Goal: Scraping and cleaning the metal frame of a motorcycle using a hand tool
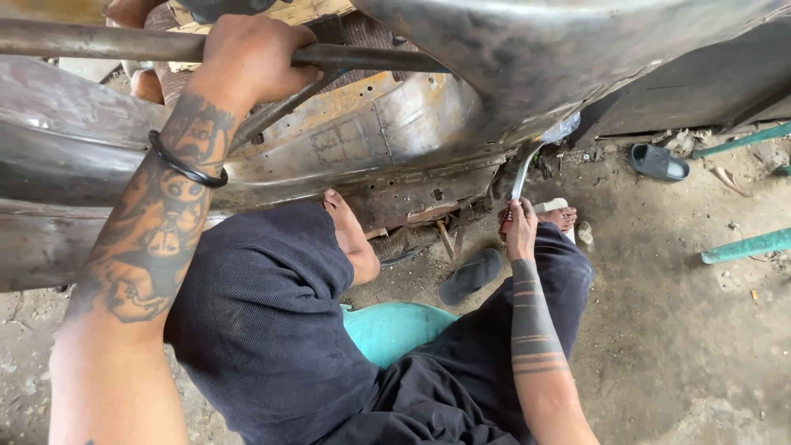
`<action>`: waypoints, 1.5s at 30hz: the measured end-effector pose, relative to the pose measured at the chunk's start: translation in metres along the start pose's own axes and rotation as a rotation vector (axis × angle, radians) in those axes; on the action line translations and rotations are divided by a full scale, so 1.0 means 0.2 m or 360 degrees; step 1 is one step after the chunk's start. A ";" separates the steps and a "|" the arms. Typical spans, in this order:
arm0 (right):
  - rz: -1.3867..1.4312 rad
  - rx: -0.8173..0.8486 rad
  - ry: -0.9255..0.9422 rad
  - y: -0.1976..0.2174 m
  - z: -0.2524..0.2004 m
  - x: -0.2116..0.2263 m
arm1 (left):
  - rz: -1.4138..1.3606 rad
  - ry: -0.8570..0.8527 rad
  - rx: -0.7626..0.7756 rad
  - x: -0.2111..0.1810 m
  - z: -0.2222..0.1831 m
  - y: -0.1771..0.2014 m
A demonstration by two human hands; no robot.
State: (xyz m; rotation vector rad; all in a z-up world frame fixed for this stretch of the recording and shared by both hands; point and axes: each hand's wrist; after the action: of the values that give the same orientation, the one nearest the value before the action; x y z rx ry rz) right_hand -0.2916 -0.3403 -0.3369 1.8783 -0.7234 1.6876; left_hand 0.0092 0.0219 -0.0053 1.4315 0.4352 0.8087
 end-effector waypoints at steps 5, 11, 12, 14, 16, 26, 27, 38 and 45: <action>0.0125 -0.0063 -0.0069 0.00 0.03 -0.09 | 0.0006 0.0097 0.0126 -0.04 0.01 0.06; 0.0111 -0.0091 -0.0145 0.00 0.02 -0.11 | -0.0039 0.0125 0.0191 -0.06 0.01 0.07; 0.0106 -0.0123 -0.0020 0.00 0.02 -0.12 | -0.0035 0.0139 0.0220 -0.06 0.01 0.09; 0.0096 -0.0089 -0.0001 -0.01 0.04 -0.05 | -0.0042 0.0140 0.0210 -0.05 0.02 0.09; 0.0068 -0.0058 0.0003 0.00 0.04 -0.06 | -0.0067 0.0139 0.0215 -0.05 0.01 0.06; -0.0044 -0.0048 -0.0124 0.02 -0.02 -0.08 | -0.0033 0.0110 0.0212 -0.07 0.00 0.07; -0.0059 -0.0044 -0.0168 0.01 0.00 -0.12 | -0.0040 0.0079 0.0151 -0.05 0.01 0.07; 0.0074 -0.0210 -0.0151 -0.03 0.03 -0.04 | -0.0041 0.0124 0.0200 -0.06 0.02 0.10; 0.0139 0.0111 -0.0181 -0.01 -0.10 0.00 | -0.0047 0.0105 0.0176 -0.05 0.01 0.07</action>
State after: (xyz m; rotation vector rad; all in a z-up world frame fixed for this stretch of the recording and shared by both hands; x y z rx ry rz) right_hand -0.3046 -0.3264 -0.3356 2.0315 -0.8119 1.6902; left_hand -0.0005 0.0125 0.0070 1.5002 0.5574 0.8200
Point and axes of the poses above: each hand's wrist, its own z-axis towards the middle knuckle, its own y-axis out of the back of the hand, x = y × z, and after that the axes turned 4 degrees about y, right-handed
